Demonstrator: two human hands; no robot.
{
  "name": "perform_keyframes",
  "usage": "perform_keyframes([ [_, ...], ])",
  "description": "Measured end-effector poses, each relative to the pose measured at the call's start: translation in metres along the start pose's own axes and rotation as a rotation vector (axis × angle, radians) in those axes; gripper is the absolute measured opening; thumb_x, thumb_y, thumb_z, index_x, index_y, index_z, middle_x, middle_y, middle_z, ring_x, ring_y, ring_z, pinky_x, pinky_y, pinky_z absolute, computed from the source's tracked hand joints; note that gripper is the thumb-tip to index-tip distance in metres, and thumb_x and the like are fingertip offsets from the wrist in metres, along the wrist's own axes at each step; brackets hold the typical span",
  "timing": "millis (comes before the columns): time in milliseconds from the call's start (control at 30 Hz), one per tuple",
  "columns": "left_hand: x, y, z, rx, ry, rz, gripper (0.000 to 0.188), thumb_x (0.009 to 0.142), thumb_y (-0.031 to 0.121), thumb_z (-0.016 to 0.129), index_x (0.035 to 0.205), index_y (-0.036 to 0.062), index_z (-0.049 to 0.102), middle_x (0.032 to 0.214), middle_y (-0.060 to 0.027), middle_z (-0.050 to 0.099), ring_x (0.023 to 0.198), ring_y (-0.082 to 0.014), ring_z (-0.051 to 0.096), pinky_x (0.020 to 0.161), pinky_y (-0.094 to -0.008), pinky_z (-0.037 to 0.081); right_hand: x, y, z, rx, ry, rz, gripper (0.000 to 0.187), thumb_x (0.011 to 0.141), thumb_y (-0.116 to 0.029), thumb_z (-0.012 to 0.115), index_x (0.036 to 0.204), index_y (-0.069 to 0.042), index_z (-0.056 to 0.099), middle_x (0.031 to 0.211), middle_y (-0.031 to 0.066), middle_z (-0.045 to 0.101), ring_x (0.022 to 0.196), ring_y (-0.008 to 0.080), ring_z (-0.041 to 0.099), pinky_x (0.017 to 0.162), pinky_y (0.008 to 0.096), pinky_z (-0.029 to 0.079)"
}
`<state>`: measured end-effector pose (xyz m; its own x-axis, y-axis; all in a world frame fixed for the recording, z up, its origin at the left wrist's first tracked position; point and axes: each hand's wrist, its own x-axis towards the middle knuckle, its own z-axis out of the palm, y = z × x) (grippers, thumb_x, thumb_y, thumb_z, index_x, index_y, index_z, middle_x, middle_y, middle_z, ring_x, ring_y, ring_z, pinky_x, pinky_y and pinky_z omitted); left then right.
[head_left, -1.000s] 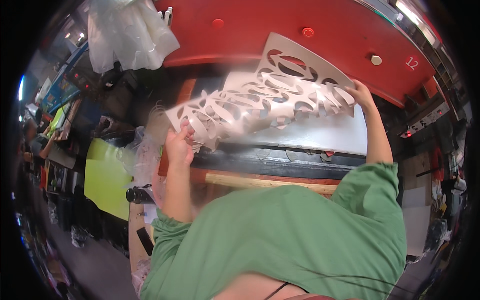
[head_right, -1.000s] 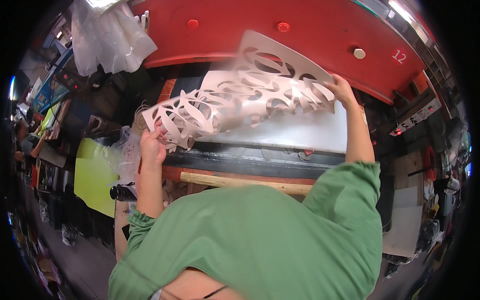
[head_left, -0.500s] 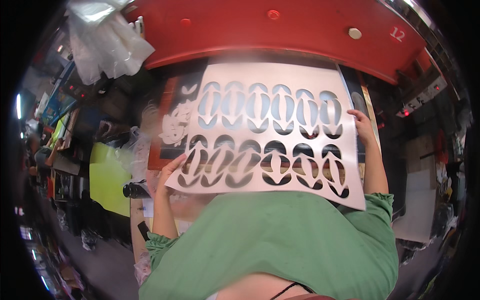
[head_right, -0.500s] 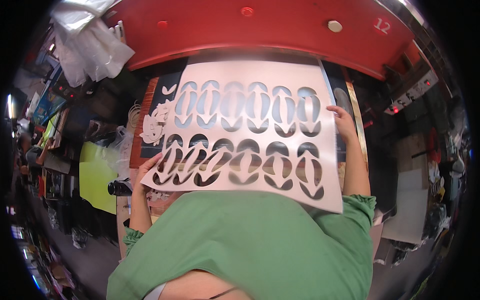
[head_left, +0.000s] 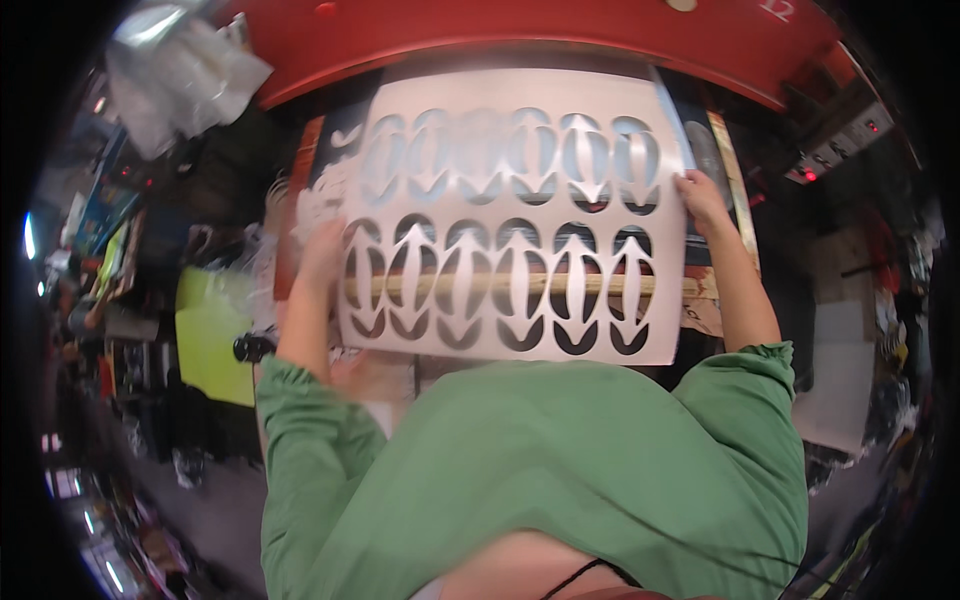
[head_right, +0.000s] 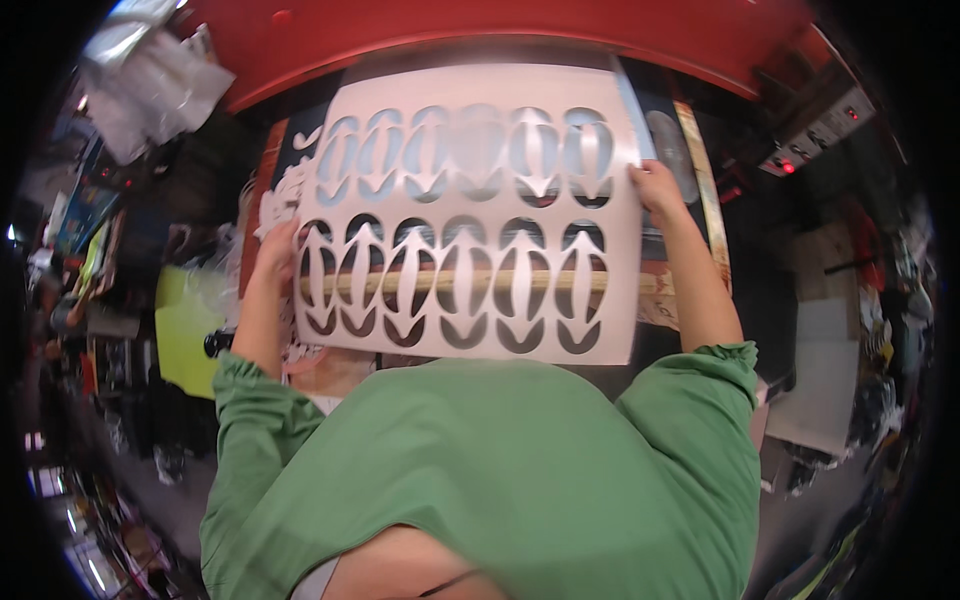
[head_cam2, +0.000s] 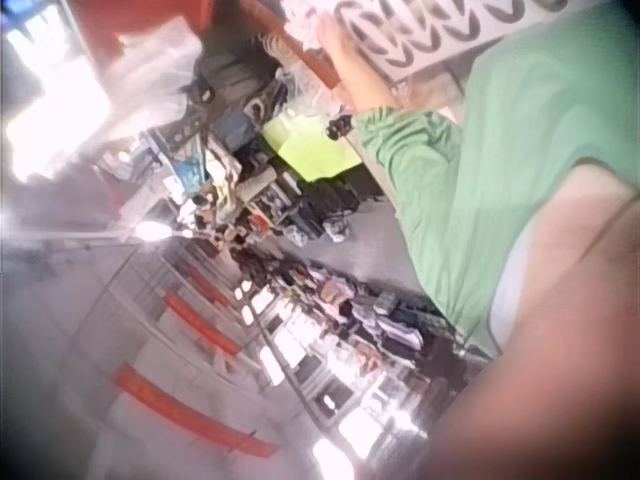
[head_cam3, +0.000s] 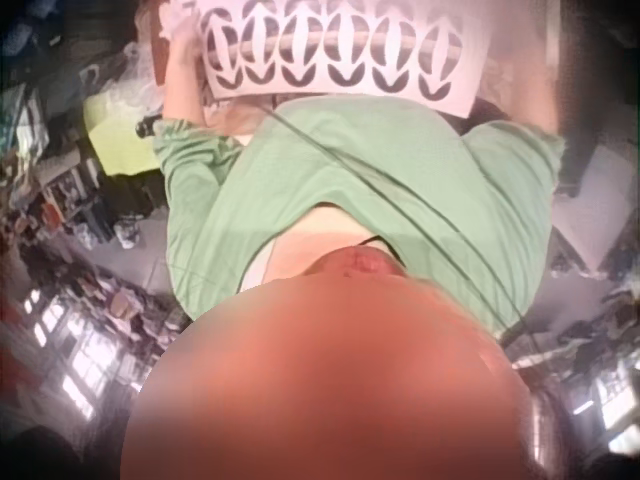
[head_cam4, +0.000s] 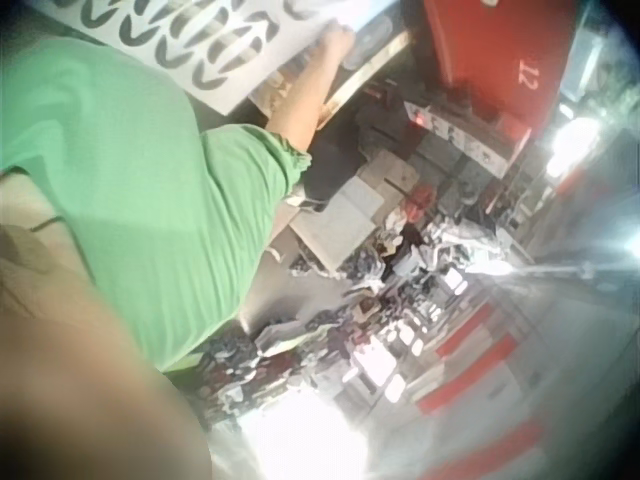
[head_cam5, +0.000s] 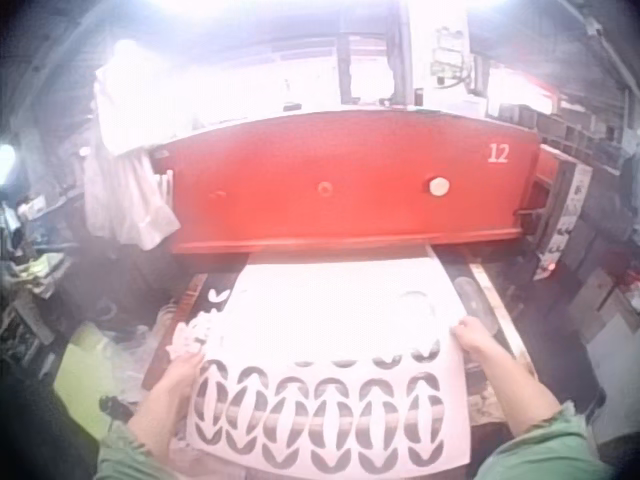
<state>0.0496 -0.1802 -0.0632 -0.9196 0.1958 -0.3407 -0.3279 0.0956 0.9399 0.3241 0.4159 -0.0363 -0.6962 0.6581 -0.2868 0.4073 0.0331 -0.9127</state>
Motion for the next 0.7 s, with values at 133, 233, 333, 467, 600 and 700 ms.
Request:
perform_keyframes([
  [133,0.004,-0.007,0.014,0.127,0.200,0.120,0.028,0.095,0.026,0.058,0.094,-0.0021,0.065,0.082,-0.0050,0.062,0.074,-0.0145,0.051,0.067,-0.0320,0.042,0.008,-0.004,0.008,0.330,0.109,-0.065,0.024,0.099,-0.020,0.056,0.109,0.000,0.061,0.091,0.0073,0.066,0.078,0.0154,0.060,0.071,0.0308,0.050],
  [233,-0.019,-0.005,0.020,0.178,0.318,0.283,0.029,0.095,0.024,0.057,0.096,-0.0031,0.065,0.085,-0.0086,0.064,0.077,-0.0171,0.054,0.069,-0.0347,0.044,-0.011,-0.013,0.003,0.433,0.058,-0.152,0.023,0.099,-0.019,0.055,0.110,0.001,0.060,0.092,0.0068,0.066,0.078,0.0152,0.060,0.074,0.0301,0.050],
  [333,-0.061,-0.008,0.019,0.577,0.421,0.558,0.032,0.096,0.025,0.052,0.099,-0.0042,0.066,0.091,-0.0218,0.068,0.084,-0.0374,0.063,0.079,-0.0448,0.047,-0.042,-0.012,-0.009,0.434,0.071,-0.295,0.021,0.099,-0.018,0.055,0.108,0.001,0.061,0.090,0.0054,0.065,0.078,0.0116,0.059,0.073,0.0273,0.049],
  [467,-0.109,-0.035,0.009,0.883,0.367,0.509,0.033,0.094,0.029,0.057,0.105,0.0002,0.068,0.100,-0.0235,0.066,0.097,-0.0391,0.061,0.088,-0.0435,0.047,-0.071,0.018,-0.026,0.434,0.077,-0.160,0.019,0.098,-0.018,0.056,0.103,0.000,0.061,0.085,0.0030,0.064,0.073,0.0110,0.058,0.071,0.0272,0.049],
  [600,-0.085,-0.036,-0.003,0.886,0.398,0.626,0.037,0.091,0.032,0.063,0.109,0.0000,0.067,0.105,-0.0213,0.066,0.101,-0.0367,0.060,0.090,-0.0421,0.047,-0.056,0.043,-0.019,-0.133,0.333,-0.129,0.039,0.090,-0.025,0.068,0.116,0.004,0.061,0.097,0.0100,0.068,0.084,0.0159,0.063,0.076,0.0285,0.050],
  [700,-0.046,-0.027,0.005,0.697,0.323,0.478,0.046,0.090,0.033,0.064,0.116,-0.0045,0.063,0.115,-0.0231,0.064,0.107,-0.0350,0.060,0.094,-0.0394,0.046,-0.043,0.045,-0.008,-0.113,0.394,-0.107,0.051,0.088,-0.031,0.070,0.124,0.001,0.056,0.106,0.0155,0.067,0.092,0.0191,0.064,0.080,0.0317,0.050],
])
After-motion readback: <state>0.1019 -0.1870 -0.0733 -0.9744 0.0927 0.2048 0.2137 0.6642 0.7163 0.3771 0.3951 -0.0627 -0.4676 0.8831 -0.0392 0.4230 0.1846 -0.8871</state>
